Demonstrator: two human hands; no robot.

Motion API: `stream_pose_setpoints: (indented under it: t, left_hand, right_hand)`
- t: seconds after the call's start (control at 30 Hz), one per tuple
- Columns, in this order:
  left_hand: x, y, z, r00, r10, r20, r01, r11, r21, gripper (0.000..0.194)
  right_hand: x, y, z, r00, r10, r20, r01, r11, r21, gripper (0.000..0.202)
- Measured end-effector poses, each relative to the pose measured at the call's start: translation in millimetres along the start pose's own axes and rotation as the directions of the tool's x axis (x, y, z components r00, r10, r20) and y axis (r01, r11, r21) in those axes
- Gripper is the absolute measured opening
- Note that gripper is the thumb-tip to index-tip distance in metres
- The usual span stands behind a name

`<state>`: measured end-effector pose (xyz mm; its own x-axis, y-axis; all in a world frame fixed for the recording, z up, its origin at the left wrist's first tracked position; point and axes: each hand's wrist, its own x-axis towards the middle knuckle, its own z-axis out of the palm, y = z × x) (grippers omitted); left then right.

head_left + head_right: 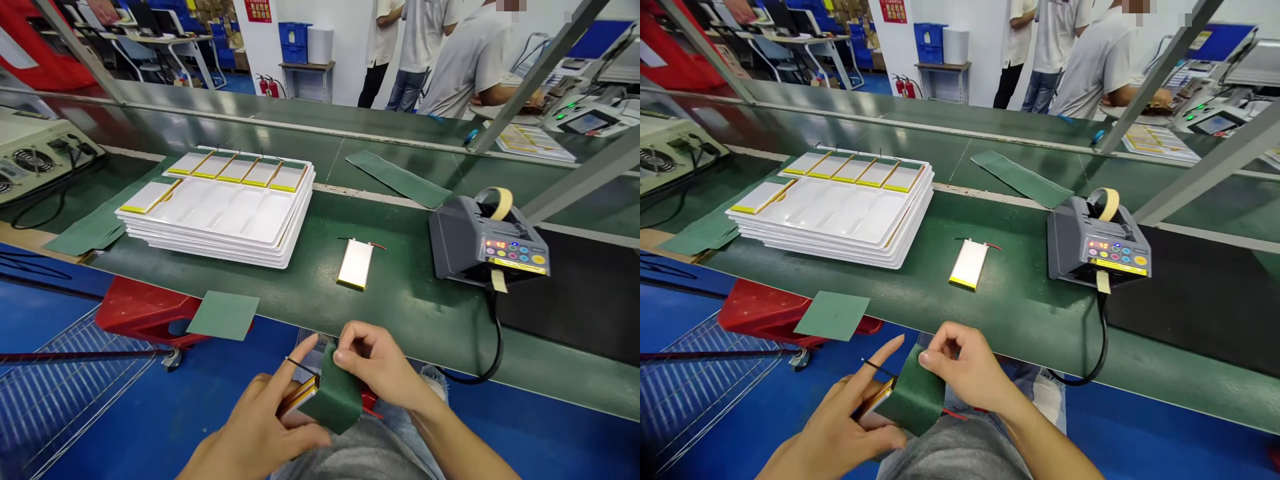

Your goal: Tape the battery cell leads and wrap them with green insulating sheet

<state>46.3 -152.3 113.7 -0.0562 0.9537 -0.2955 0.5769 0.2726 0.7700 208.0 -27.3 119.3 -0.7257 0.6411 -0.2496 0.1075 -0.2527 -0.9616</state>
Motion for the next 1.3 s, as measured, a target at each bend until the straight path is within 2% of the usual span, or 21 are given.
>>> stream_pose_setpoints:
  t: [0.1, 0.17, 0.27, 0.33, 0.4, 0.47, 0.5, 0.53, 0.6, 0.67, 0.73, 0.77, 0.83, 0.93, 1.03, 1.07, 1.13, 1.2, 1.23, 1.3]
  left_hand:
    - [3.7, -1.5, 10.2, 0.994, 0.102, -0.038, -0.103, 0.994, -0.027, 0.103]
    - [7.9, 1.8, 13.1, 0.992, 0.126, -0.024, -0.127, 0.991, -0.041, 0.1]
    - [15.9, 13.3, 11.7, 0.995, 0.1, 0.017, -0.099, 0.992, -0.072, 0.088]
    - [21.3, 21.5, 9.4, 0.995, 0.104, -0.007, -0.104, 0.988, -0.113, 0.059]
    - [26.1, 26.8, 8.1, 0.992, 0.115, -0.055, -0.125, 0.965, -0.229, 0.028]
    - [30.6, 28.4, 8.9, 0.993, 0.107, -0.055, -0.121, 0.902, -0.416, 0.026]
    - [32.6, 28.0, 9.9, 0.994, 0.105, -0.03, -0.106, 0.855, -0.507, 0.03]
    - [34.5, 27.1, 11.3, 0.994, 0.107, 0.005, -0.084, 0.809, -0.581, 0.035]
    - [37.8, 24.6, 14.3, 0.991, 0.117, 0.065, -0.045, 0.75, -0.66, 0.041]
    - [40.3, 21.8, 17.1, 0.986, 0.132, 0.098, -0.029, 0.729, -0.684, 0.043]
    - [41.8, 19.6, 19.2, 0.983, 0.14, 0.118, -0.019, 0.719, -0.695, 0.044]
    - [42.3, 19.0, 20.1, 0.982, 0.142, 0.127, -0.012, 0.711, -0.703, 0.045]
    - [42.7, 19.1, 22.5, 0.98, 0.138, 0.146, 0.013, 0.683, -0.731, 0.046]
    - [41.9, 22.4, 27.4, 0.983, 0.097, 0.156, 0.06, 0.632, -0.773, 0.049]
    - [42.2, 25.0, 26.5, 0.994, 0.042, 0.101, 0.052, 0.632, -0.773, 0.051]
    - [43.7, 24.4, 21.9, 0.998, 0.038, 0.059, 0.019, 0.668, -0.744, 0.052]
    - [49.6, 21.2, 1.5, 0.997, 0.037, -0.062, -0.065, 0.834, -0.547, 0.053]
    - [58.1, 16.8, -35.9, 0.974, 0.033, -0.226, -0.082, 0.974, -0.212, 0.053]
    - [62.9, 14.8, -60.4, 0.952, 0.028, -0.306, -0.047, 0.997, -0.056, 0.053]
    - [73.2, 11.9, -116.9, 0.904, 0.031, -0.426, 0.013, 0.995, 0.099, 0.051]
  right_hand:
    - [0.2, 12.0, 1.2, 0.97, 0.1, 0.223, -0.152, 0.961, 0.229, 0.042]
    - [-2.1, 15.3, 1.7, 0.958, 0.105, 0.268, -0.175, 0.952, 0.251, 0.044]
    - [-6.7, 13.7, 0.1, 0.969, 0.038, 0.245, -0.086, 0.978, 0.191, 0.041]
    - [-8.7, 11.4, -2.3, 0.97, -0.042, 0.239, 0.017, 0.994, 0.105, 0.034]
    - [-9.0, 9.7, -6.0, 0.97, -0.13, 0.207, 0.138, 0.99, -0.022, 0.024]
    - [-7.5, 8.7, -11.3, 0.977, -0.179, 0.115, 0.187, 0.98, -0.067, 0.018]
    - [-6.4, 8.0, -14.8, 0.979, -0.187, 0.086, 0.189, 0.982, -0.025, 0.019]
    - [-5.1, 7.0, -18.5, 0.977, -0.194, 0.09, 0.189, 0.98, 0.054, 0.027]
    - [-2.7, 4.1, -26.0, 0.946, -0.233, 0.223, 0.18, 0.956, 0.233, 0.052]
    - [-0.7, 1.4, -31.3, 0.861, -0.293, 0.416, 0.157, 0.93, 0.331, 0.075]
    - [1.3, 0.8, -32.9, 0.807, -0.326, 0.492, 0.156, 0.922, 0.355, 0.087]
    - [2.4, 1.7, -32.2, 0.808, -0.348, 0.476, 0.182, 0.915, 0.359, 0.09]
    - [4.8, 4.5, -28.8, 0.831, -0.414, 0.371, 0.295, 0.894, 0.337, 0.089]
    - [7.5, 6.4, -22.4, 0.828, -0.524, 0.198, 0.494, 0.85, 0.181, 0.078]
    - [6.3, 5.2, -21.4, 0.833, -0.524, 0.178, 0.528, 0.849, 0.031, 0.069]
    - [5.1, 6.3, -23.5, 0.85, -0.491, 0.191, 0.501, 0.866, -0.005, 0.067]
    - [2.6, 14.2, -32.5, 0.894, -0.414, 0.173, 0.433, 0.897, -0.093, 0.062]
    - [1.3, 30.3, -47.2, 0.9, -0.436, 0.013, 0.417, 0.852, -0.317, 0.053]
    - [1.1, 40.3, -55.8, 0.879, -0.469, -0.089, 0.383, 0.805, -0.453, 0.05]
    - [0.8, 60.8, -72.9, 0.798, -0.554, -0.235, 0.277, 0.685, -0.674, 0.038]
